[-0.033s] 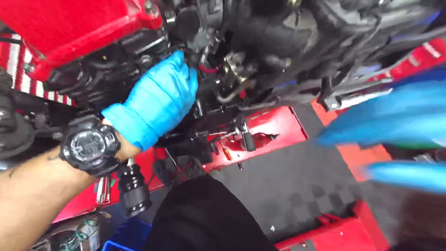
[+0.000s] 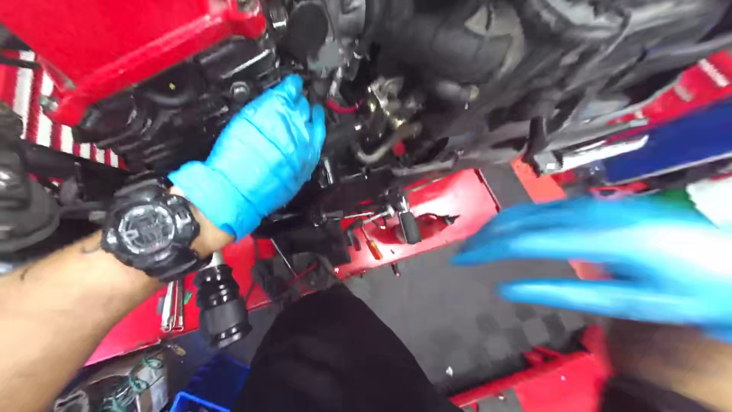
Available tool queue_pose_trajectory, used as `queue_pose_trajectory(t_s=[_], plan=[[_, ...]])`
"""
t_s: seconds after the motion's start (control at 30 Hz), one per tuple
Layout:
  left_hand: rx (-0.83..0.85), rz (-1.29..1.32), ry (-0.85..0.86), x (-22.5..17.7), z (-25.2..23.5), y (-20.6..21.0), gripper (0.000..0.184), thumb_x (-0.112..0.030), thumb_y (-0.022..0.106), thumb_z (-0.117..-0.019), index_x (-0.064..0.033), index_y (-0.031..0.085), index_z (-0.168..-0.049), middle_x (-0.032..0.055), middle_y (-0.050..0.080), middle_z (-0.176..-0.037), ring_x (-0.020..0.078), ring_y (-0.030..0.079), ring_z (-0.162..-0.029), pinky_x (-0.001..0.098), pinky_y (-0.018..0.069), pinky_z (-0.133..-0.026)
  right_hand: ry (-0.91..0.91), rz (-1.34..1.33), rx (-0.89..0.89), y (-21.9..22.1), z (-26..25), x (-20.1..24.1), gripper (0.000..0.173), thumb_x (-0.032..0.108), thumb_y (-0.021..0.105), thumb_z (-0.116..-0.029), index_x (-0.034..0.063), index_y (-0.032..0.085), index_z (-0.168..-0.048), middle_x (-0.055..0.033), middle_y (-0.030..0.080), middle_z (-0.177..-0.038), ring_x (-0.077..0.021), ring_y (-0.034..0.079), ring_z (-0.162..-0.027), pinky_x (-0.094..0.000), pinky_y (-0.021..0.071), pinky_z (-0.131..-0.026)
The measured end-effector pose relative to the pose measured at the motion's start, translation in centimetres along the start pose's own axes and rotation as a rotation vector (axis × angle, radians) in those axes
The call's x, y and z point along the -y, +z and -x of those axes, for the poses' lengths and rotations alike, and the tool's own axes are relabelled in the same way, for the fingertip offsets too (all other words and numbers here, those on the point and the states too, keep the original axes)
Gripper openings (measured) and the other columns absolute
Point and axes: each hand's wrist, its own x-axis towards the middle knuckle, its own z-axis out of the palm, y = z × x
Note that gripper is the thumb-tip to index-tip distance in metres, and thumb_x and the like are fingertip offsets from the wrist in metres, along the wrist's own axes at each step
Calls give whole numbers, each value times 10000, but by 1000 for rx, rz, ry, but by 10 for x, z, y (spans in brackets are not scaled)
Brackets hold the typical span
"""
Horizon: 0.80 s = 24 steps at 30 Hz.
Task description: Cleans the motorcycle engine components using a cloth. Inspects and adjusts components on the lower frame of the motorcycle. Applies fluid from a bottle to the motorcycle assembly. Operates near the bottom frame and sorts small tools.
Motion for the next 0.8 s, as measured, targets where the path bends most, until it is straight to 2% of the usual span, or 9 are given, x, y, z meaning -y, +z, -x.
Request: queue_pose_trajectory(t_s=[0.07,0.13,0.2,0.27,0.33,0.4,0.5,0.67,0.8], plan=[[20,-8,5,0,-1,-3,566,-300,583,-1033,145,495,-1371,332,636,-1170,505,597,-1166,570,366,-1141,215,-297,134,122,-5,-49,269,309,625,-1000,209,738,-1223,36,730,-1169,-70,676,-1080,-331,560,-968],[56,-20,-3,0,-4,-3,621,-339,571,-1033,145,452,-1403,349,631,-1172,515,589,-1179,570,301,-1190,556,-453,160,253,-23,-105,307,263,665,-991,132,713,-1264,-75,728,-1197,-208,696,-1086,-472,550,-986],[116,-32,-25,-2,-9,-6,669,-366,581,-1023,136,417,-1433,355,626,-1179,517,581,-1191,578,254,-1212,886,-362,101,366,-44,-153,588,385,739,-920,117,593,-1422,-171,656,-1333,-353,630,-1219,-604,476,-1045],[172,-15,-54,-9,-10,-7,718,-393,614,-1003,124,406,-1457,357,613,-1230,511,567,-1228,581,225,-1226,1126,-287,59,445,-56,-171,870,493,786,-844,104,447,-1544,-205,556,-1467,-392,541,-1343,-633,426,-1099],[159,2,-95,-11,-9,-11,726,-397,648,-983,106,431,-1458,339,607,-1270,488,559,-1253,567,219,-1234,1233,-250,-71,472,-67,-169,686,372,741,-903,59,522,-1472,-235,599,-1398,-422,581,-1286,-644,465,-1047],[136,1,-116,-13,-9,-13,757,-423,670,-967,85,435,-1476,313,613,-1293,466,553,-1277,551,246,-1230,1256,-331,-218,471,-76,-160,384,267,673,-946,59,683,-1269,-221,676,-1256,-411,634,-1184,-647,496,-973],[173,35,-134,-15,-9,-14,771,-475,647,-973,45,433,-1500,273,592,-1378,440,494,-1369,530,255,-1235,1013,-680,-437,438,-63,-135,182,203,742,-914,59,756,-1025,-136,723,-1016,-277,681,-975,-527,547,-893],[208,125,-181,-17,-8,-14,849,-518,623,-976,47,350,-1548,293,518,-1469,446,368,-1475,535,202,-1256,501,-1011,-748,298,-54,-41,98,114,640,-949,66,695,-1014,-12,695,-886,-106,671,-816,-318,586,-766],[202,126,-168,-18,-5,-18,820,-471,586,-1010,71,311,-1560,310,482,-1498,452,372,-1473,526,179,-1263,35,-703,-1071,159,-107,37,135,93,590,-982,54,681,-1074,47,709,-884,-23,669,-775,-219,583,-697]])
